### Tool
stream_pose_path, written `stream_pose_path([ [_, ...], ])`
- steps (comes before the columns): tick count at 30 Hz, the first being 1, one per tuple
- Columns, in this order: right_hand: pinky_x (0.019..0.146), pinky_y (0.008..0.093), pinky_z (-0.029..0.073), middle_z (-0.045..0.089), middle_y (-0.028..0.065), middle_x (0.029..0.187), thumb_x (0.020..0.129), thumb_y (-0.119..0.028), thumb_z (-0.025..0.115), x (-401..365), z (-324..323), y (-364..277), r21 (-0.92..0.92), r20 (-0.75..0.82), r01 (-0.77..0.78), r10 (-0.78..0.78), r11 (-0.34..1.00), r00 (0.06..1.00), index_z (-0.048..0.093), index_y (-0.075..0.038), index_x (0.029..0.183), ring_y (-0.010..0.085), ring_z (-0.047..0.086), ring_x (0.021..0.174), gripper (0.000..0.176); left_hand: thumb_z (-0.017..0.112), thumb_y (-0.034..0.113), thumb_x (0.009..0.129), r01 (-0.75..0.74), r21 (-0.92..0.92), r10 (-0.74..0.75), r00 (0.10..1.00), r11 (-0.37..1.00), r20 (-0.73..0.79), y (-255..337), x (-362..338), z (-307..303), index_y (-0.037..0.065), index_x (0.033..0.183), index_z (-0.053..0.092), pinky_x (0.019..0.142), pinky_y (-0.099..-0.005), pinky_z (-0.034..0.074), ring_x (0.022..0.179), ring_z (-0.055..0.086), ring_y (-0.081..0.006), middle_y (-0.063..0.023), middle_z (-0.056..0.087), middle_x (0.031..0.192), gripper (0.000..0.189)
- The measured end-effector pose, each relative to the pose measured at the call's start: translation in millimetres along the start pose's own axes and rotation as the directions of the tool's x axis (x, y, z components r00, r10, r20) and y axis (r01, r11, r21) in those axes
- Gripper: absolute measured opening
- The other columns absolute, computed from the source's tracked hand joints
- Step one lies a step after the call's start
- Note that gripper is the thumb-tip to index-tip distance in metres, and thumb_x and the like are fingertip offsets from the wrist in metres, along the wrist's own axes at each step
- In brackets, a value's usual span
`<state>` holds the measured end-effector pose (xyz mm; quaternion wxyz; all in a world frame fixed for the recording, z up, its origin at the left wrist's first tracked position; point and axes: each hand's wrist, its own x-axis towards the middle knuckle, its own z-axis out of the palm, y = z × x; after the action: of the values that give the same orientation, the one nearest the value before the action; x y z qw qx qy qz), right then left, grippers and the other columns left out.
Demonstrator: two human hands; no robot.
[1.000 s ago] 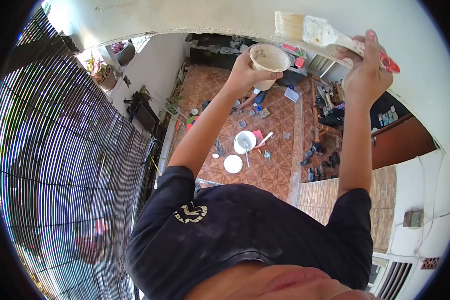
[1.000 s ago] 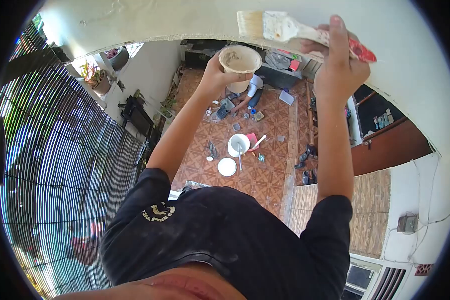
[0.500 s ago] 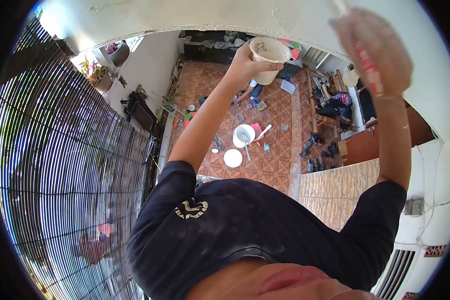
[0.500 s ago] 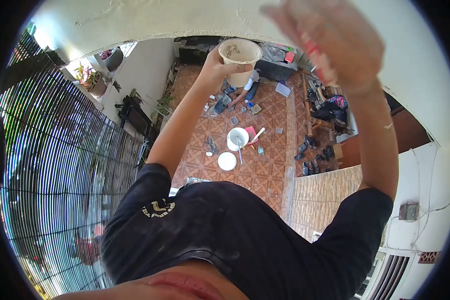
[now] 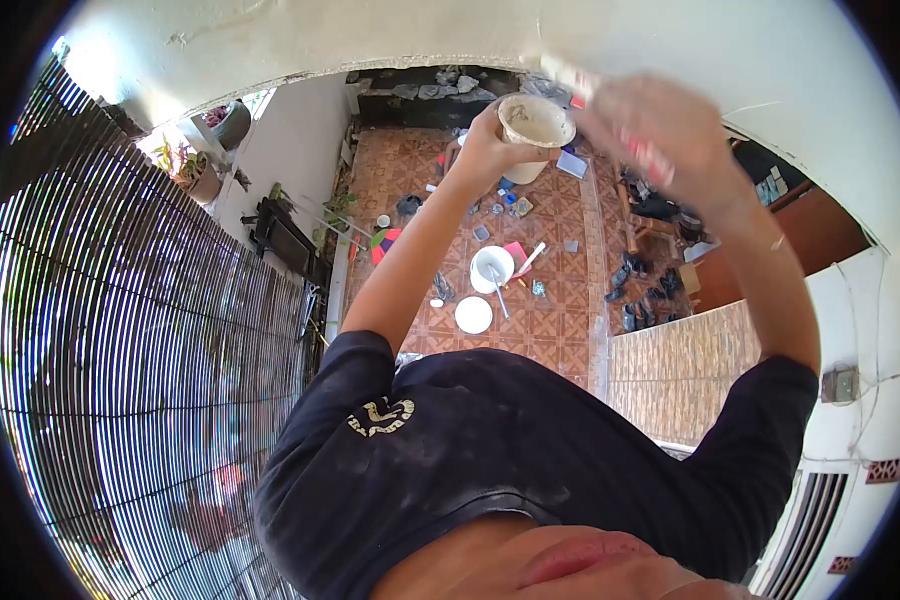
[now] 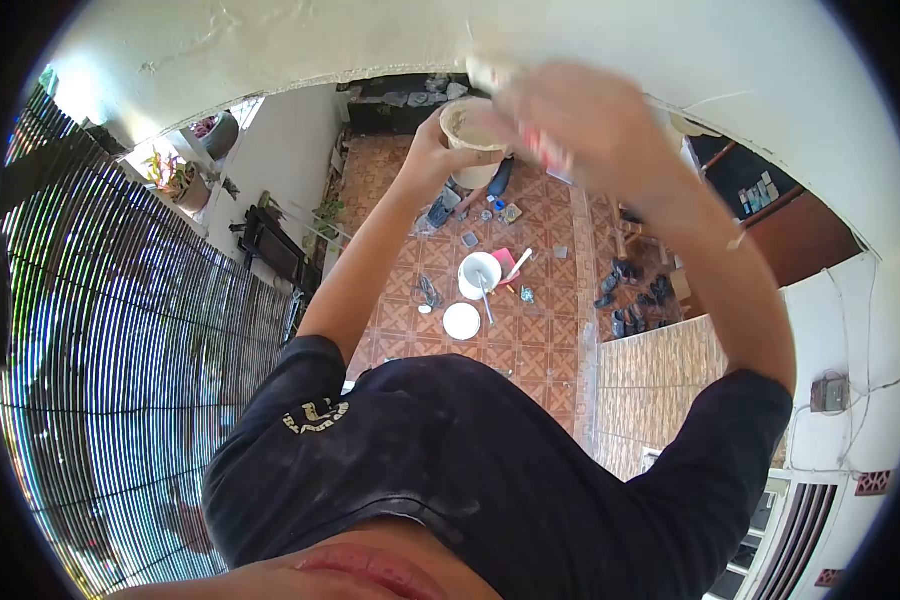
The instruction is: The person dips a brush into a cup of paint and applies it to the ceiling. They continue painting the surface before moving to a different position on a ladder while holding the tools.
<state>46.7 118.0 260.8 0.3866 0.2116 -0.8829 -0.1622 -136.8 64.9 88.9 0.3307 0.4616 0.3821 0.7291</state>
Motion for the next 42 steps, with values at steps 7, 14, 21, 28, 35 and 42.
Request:
stream_pose_path([
  [7, 0.048, 0.0310, 0.048, 0.062, 0.0093, 0.067, 0.074, -0.003, 0.082, 73, -39, 38, -0.450, -0.235, 0.228, -0.361, 0.863, 0.902, 0.064, -0.003, 0.083, 0.0214, 0.064, 0.057, 0.020, 0.088, 0.007, 0.065, -0.039, 0.073, 0.039, 0.999, 0.997, 0.005, -4, 6, 2, 0.001, 0.117, 0.060, 0.092, -0.0342, 0.051, 0.101, 0.066, -0.0175, -0.0087, 0.070, 0.109, 0.060],
  [14, 0.064, 0.0299, 0.055, 0.064, 0.0070, 0.086, 0.074, -0.016, 0.077, -20, 21, -23, -0.310, 0.081, 0.238, -0.224, 0.920, 0.971, 0.066, -0.003, 0.098, 0.0215, 0.068, 0.075, 0.029, 0.087, 0.003, 0.063, -0.035, -0.045, 0.035, 0.999, 0.998, -0.012, -16, 5, -8, -0.001, 0.123, 0.056, 0.090, -0.0337, 0.053, 0.103, 0.066, -0.0180, -0.0100, 0.069, 0.111, 0.067],
  [21, 0.059, 0.0309, 0.053, 0.063, 0.0066, 0.081, 0.077, -0.015, 0.076, -1, 7, -7, 0.006, 0.036, 0.036, -0.036, 0.999, 0.999, 0.064, -0.004, 0.095, 0.0210, 0.065, 0.070, 0.024, 0.084, -0.002, 0.065, 0.016, -0.163, -0.018, 1.000, 0.987, -0.012, -4, 3, -3, -0.002, 0.123, 0.056, 0.089, -0.0341, 0.054, 0.103, 0.066, -0.0184, -0.0107, 0.068, 0.110, 0.064],
  [28, 0.046, 0.0286, 0.046, 0.062, 0.0092, 0.063, 0.075, -0.002, 0.081, 101, -29, 47, -0.321, -0.207, 0.098, -0.170, 0.942, 0.964, 0.065, -0.003, 0.079, 0.0204, 0.063, 0.054, 0.017, 0.088, 0.008, 0.065, -0.023, 0.091, 0.025, 0.999, 0.996, -0.022, -5, 1, 1, 0.000, 0.121, 0.058, 0.093, -0.0343, 0.051, 0.103, 0.065, -0.0184, -0.0096, 0.069, 0.111, 0.064],
  [35, 0.062, 0.0323, 0.057, 0.066, 0.0130, 0.087, 0.080, -0.011, 0.079, 24, -4, 3, -0.290, 0.125, 0.259, -0.232, 0.922, 0.965, 0.066, 0.000, 0.097, 0.0252, 0.068, 0.076, 0.024, 0.090, 0.006, 0.061, 0.003, 0.048, -0.002, 1.000, 0.999, -0.014, -9, -1, -5, 0.000, 0.121, 0.056, 0.089, -0.0344, 0.054, 0.101, 0.066, -0.0187, -0.0099, 0.068, 0.111, 0.069],
  [42, 0.066, 0.0285, 0.057, 0.062, 0.0086, 0.082, 0.077, -0.016, 0.077, -20, 20, -45, -0.081, -0.099, 0.062, -0.070, 0.995, 0.993, 0.064, -0.001, 0.091, 0.0240, 0.066, 0.074, 0.025, 0.087, 0.003, 0.065, -0.013, 0.027, 0.013, 1.000, 1.000, -0.024, -9, -1, -11, 0.000, 0.124, 0.055, 0.091, -0.0344, 0.053, 0.102, 0.066, -0.0179, -0.0094, 0.067, 0.113, 0.067],
])
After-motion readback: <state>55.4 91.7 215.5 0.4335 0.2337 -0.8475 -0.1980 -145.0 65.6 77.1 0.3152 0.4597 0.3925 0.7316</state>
